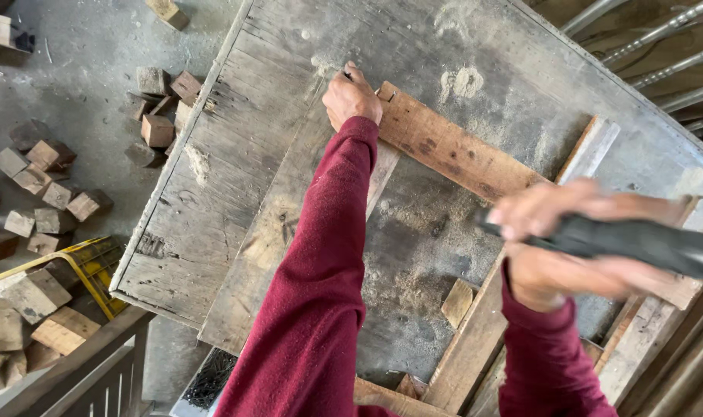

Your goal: The person assembles a wooden pallet by nailing a cross plank to the base structure. They position the plank, select nails from a container, and use a hammer to drive the nails into the wood, securing the pieces together.

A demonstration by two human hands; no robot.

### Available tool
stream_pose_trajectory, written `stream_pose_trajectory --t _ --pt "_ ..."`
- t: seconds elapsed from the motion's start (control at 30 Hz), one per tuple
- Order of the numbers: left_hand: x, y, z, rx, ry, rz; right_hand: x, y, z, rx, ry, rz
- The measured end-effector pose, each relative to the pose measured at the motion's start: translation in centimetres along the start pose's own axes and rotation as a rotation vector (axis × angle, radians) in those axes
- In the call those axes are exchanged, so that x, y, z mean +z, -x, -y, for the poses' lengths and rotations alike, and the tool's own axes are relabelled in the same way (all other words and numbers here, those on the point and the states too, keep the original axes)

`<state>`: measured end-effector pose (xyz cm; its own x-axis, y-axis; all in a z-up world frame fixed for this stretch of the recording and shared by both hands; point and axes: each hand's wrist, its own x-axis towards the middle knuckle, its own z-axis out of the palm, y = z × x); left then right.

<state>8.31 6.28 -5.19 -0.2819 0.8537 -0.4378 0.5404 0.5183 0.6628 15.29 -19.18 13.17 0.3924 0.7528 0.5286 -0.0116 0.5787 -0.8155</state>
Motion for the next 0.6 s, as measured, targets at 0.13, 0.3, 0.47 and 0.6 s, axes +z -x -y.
stream_pose_trajectory --t 0.13,0.3,0.47,0.6 --pt "0.1 0.0 0.8 0.064 0.085 0.012 0.5 4.6 -4.0 1.085 0.108 -0.079" --pt "0.3 0.4 1.7 0.085 0.073 -0.016 -1.1 2.7 2.7 0.884 -0.072 -0.453" --pt "0.0 0.2 0.6 0.022 0.145 -0.013 -1.2 -5.7 6.5 -0.162 0.352 0.142" --pt "-0.2 -0.1 0.5 0.013 0.124 0.025 2.6 -0.5 -1.3 0.624 0.389 0.119"
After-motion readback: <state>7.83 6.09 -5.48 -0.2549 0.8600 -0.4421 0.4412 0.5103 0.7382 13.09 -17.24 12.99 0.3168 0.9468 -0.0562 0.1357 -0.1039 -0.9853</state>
